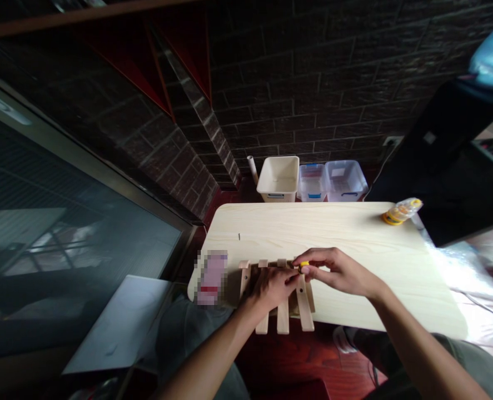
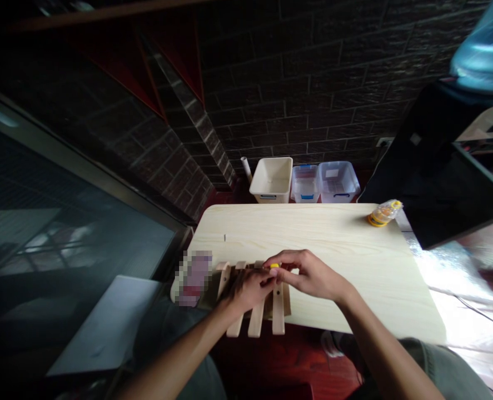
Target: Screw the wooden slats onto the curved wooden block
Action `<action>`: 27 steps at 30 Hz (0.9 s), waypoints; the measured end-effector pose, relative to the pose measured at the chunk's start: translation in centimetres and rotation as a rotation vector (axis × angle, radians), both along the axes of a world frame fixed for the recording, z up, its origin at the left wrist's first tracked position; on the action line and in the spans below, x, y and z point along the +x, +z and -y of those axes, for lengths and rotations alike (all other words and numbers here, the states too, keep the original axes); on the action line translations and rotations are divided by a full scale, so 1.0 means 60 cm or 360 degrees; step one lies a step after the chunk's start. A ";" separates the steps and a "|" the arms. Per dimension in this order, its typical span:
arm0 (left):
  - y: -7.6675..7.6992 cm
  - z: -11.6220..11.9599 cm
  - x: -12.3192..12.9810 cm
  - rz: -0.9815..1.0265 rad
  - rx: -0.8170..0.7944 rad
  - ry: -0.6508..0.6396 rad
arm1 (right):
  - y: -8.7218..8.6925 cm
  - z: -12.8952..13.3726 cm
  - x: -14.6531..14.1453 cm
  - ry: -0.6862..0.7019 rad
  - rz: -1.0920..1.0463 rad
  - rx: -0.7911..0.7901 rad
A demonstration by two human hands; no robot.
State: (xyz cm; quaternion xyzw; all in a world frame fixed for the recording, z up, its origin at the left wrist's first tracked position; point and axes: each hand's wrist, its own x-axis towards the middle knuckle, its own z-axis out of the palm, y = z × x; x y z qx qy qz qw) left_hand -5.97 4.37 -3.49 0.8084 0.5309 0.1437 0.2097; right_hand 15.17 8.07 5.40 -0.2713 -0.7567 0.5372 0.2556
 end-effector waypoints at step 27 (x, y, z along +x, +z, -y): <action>-0.004 0.004 -0.002 -0.0036 -0.0027 -0.0004 | -0.007 0.023 -0.009 -0.0043 -0.0081 -0.0214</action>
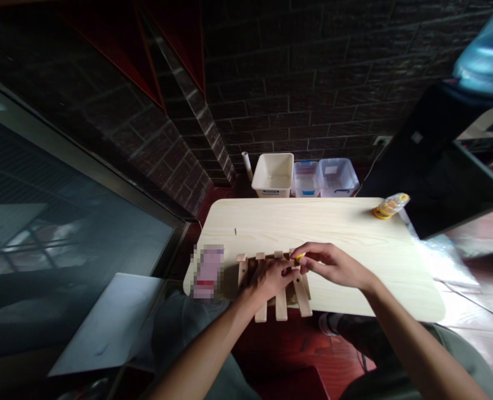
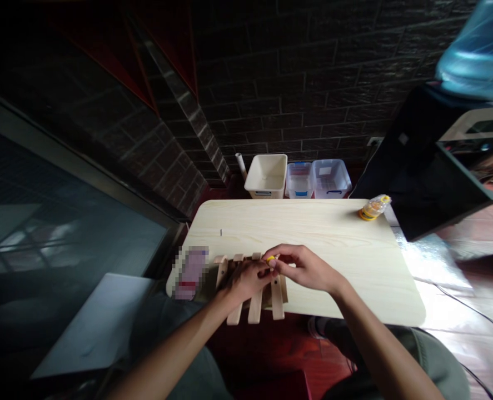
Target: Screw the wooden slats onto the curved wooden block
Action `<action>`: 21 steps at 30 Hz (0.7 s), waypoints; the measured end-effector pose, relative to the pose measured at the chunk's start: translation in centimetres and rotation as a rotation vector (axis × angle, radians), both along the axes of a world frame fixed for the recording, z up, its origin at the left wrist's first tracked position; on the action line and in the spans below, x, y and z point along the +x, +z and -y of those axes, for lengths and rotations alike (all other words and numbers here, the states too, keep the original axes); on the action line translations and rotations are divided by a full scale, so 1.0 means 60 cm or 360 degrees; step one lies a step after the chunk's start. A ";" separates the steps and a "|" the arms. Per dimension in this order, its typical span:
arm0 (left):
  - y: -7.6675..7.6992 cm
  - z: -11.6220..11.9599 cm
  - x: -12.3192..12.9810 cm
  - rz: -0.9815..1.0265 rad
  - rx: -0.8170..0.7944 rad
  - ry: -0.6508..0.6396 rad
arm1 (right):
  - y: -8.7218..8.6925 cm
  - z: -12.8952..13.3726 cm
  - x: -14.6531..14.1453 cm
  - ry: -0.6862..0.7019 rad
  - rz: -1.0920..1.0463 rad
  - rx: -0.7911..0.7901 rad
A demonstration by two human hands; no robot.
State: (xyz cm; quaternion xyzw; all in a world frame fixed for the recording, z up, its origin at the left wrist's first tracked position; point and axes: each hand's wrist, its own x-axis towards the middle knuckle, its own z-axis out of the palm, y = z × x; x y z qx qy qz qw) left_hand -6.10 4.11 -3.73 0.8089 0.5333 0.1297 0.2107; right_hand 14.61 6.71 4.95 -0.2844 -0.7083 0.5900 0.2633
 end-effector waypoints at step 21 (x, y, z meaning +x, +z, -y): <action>0.026 0.006 -0.009 0.0004 0.0012 -0.0079 | 0.046 0.018 0.000 -0.0140 0.0897 0.0945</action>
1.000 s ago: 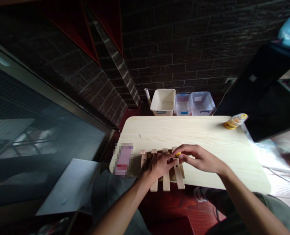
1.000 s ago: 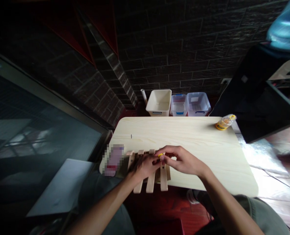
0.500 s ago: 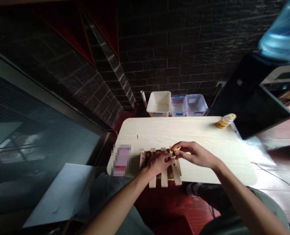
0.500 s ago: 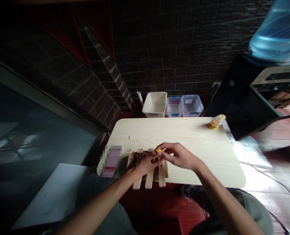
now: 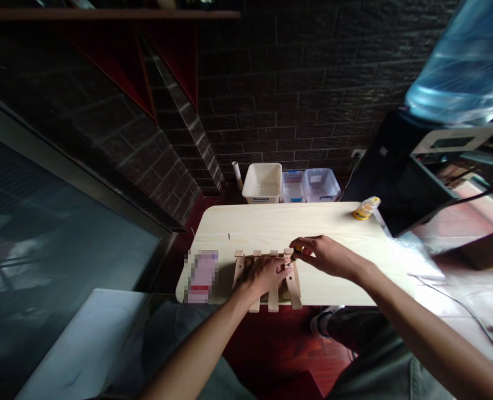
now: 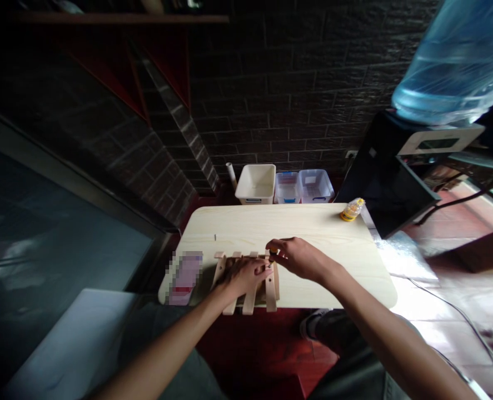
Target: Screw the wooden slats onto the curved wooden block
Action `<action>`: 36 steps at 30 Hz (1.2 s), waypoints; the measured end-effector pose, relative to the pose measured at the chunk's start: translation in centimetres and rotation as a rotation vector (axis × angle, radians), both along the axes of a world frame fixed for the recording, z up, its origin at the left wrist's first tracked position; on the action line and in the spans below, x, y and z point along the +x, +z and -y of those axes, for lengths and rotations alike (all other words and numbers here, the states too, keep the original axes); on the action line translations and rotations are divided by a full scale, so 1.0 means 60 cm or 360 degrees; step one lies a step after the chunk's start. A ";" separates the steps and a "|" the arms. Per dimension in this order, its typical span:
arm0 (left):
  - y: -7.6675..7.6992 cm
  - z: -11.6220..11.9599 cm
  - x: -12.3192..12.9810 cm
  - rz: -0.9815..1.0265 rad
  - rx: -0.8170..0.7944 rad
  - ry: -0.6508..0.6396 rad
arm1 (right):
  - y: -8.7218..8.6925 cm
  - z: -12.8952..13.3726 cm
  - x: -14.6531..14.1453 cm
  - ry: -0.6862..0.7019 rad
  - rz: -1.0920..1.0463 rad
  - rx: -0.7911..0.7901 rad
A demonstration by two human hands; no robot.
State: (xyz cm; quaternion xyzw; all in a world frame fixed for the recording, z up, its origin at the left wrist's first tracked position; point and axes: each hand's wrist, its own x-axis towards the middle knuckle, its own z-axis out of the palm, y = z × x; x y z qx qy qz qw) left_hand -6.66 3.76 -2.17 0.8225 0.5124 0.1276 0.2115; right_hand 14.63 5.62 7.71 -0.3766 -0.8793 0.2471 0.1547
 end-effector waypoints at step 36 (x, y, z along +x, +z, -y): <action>-0.007 0.009 -0.004 -0.0007 0.0223 -0.0069 | 0.030 0.019 -0.075 -0.0054 0.0933 0.0265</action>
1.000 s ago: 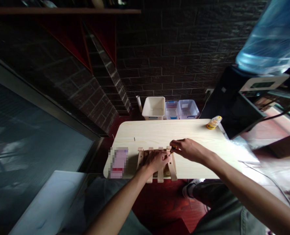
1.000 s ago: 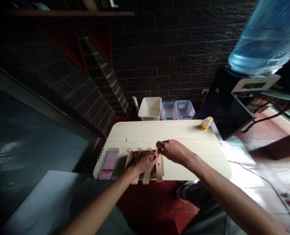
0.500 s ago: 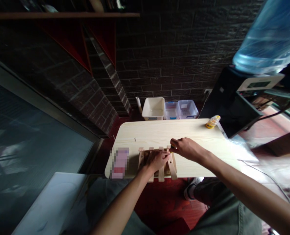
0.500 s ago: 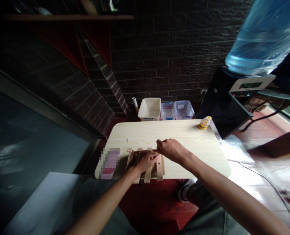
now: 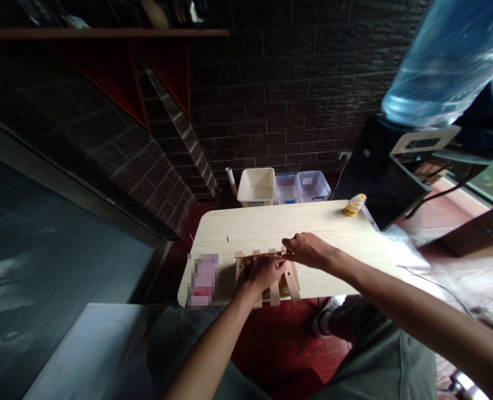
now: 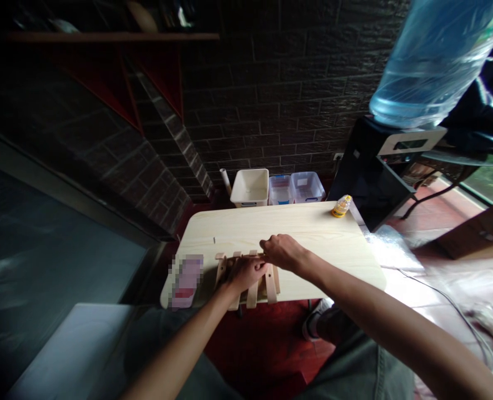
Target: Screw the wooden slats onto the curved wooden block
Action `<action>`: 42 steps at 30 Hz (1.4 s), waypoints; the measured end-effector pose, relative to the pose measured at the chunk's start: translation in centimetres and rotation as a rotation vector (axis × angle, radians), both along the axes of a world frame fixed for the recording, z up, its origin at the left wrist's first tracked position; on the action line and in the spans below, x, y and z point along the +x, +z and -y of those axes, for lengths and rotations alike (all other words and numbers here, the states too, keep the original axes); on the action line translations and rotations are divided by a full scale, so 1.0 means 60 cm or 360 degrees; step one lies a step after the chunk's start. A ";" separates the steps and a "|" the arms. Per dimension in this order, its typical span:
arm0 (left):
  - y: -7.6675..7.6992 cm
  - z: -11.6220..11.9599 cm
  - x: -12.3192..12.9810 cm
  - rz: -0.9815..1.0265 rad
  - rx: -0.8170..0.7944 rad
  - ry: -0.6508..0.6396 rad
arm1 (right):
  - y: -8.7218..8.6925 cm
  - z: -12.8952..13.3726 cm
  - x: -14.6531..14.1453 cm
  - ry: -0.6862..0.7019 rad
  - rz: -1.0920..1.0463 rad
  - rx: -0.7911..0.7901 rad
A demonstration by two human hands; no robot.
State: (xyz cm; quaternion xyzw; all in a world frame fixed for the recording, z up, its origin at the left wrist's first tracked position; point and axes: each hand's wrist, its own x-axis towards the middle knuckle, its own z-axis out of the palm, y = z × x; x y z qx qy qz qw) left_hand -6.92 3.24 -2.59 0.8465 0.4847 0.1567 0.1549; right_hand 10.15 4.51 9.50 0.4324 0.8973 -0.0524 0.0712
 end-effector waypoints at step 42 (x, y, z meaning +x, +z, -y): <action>-0.006 0.001 -0.007 0.0115 -0.0064 -0.0037 | -0.007 0.009 -0.009 -0.0136 0.0113 -0.0092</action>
